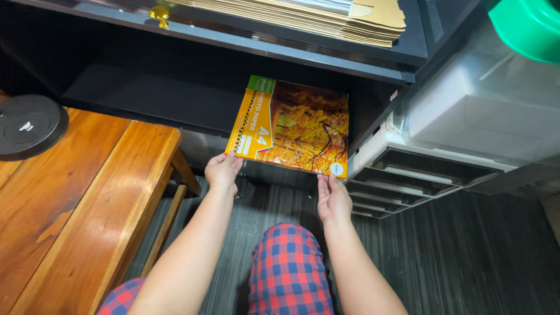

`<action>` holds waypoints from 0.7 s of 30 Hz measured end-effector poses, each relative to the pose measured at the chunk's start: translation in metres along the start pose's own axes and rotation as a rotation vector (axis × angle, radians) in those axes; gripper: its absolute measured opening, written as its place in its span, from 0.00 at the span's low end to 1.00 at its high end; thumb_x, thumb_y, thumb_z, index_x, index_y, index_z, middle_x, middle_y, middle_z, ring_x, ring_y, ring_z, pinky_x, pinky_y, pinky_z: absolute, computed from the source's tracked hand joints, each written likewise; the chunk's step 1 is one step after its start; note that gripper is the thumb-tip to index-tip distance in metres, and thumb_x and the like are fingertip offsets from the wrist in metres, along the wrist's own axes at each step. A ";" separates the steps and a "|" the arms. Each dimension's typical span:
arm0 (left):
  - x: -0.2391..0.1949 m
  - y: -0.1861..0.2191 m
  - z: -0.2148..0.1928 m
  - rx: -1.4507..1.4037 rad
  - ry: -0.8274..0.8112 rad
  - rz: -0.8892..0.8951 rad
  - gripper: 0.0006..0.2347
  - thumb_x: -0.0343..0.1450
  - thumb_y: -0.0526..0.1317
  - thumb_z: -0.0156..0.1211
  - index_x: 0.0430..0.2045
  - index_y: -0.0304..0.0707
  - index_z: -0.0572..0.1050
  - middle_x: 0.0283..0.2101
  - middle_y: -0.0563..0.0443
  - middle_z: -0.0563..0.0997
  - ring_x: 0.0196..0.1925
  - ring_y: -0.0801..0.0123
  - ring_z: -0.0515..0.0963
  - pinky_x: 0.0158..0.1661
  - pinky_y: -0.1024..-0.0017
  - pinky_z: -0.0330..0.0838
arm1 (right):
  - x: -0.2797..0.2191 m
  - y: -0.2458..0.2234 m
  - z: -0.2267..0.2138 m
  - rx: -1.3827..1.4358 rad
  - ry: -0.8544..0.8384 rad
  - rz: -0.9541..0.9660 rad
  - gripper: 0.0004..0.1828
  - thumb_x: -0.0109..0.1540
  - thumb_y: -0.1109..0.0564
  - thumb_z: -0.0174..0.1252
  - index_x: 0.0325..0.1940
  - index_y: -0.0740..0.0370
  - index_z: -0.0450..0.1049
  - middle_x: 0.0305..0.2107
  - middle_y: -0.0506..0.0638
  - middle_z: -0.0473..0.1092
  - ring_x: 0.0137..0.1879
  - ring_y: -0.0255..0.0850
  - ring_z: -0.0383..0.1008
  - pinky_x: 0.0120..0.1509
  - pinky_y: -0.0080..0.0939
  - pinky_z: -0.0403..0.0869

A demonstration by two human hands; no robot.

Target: The person organizes stationery items by picking up stacks of pink gift bags, A4 photo paper packages, and clear plastic sleeves from a wooden bench and placing them onto a black shelf. The person handles each item by hand and arranges them in neat stacks on the shelf.

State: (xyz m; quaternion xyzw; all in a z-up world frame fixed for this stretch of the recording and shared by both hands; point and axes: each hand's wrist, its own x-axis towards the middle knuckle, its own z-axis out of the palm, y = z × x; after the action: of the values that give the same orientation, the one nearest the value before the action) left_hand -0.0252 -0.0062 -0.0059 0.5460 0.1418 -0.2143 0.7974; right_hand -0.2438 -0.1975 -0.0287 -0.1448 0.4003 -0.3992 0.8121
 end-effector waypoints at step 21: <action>0.032 0.025 0.049 0.114 0.060 0.129 0.15 0.73 0.31 0.66 0.52 0.25 0.71 0.43 0.27 0.79 0.40 0.47 0.87 0.46 0.64 0.85 | 0.063 -0.008 0.034 -0.052 0.049 -0.033 0.12 0.70 0.59 0.58 0.57 0.64 0.71 0.42 0.54 0.77 0.51 0.46 0.83 0.59 0.43 0.80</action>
State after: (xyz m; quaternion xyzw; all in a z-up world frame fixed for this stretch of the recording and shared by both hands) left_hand 0.0149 -0.0496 0.0175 0.6047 0.1175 -0.1537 0.7726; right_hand -0.1996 -0.2540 -0.0361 -0.1627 0.4279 -0.4055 0.7912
